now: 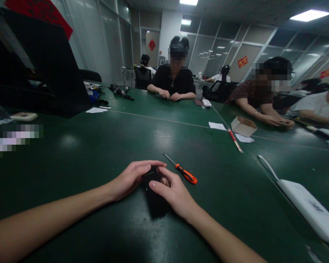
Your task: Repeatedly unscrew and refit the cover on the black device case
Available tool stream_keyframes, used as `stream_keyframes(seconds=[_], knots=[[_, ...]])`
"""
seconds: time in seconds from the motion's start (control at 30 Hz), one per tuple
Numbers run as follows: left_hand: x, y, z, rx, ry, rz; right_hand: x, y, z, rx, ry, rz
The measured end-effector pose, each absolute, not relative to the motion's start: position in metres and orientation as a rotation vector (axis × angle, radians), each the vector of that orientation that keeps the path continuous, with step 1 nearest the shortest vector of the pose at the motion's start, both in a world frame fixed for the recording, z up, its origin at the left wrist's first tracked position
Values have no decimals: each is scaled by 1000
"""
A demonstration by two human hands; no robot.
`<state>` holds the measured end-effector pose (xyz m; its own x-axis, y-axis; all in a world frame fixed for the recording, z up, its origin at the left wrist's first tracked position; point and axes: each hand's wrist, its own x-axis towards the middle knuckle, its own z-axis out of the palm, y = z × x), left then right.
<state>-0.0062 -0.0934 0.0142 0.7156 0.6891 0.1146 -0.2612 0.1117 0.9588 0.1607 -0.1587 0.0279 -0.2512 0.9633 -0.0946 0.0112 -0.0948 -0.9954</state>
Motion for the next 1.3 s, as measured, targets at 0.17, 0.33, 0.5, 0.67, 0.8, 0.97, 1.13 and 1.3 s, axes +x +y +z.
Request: stream_keyframes(seconds=[0.17,0.33,0.5,0.67,0.8,0.97,1.13,1.3], knots=[[-9,-97,20,1618,399,734,160,-157,26,-1219,-1371,1407],[-10,-92,13,1584,453,823,168,-156,24,-1190,-1247,1557],[-11,-83,5,1436,652,1022,178,-152,19,-1026,-1169,1694],[-11,-83,7,1422,701,1052,179,-151,13,-1066,-1098,1692],[-9,-85,9,1325,687,1037,175,-153,14,-1070,-1043,1650],[-3,-87,7,1078,505,936,166,-153,19,-959,-951,1526],[-3,-89,9,1271,462,738,161,-157,17,-903,-1064,1523],[-7,-91,13,1357,525,744,160,-160,16,-977,-1213,1578]])
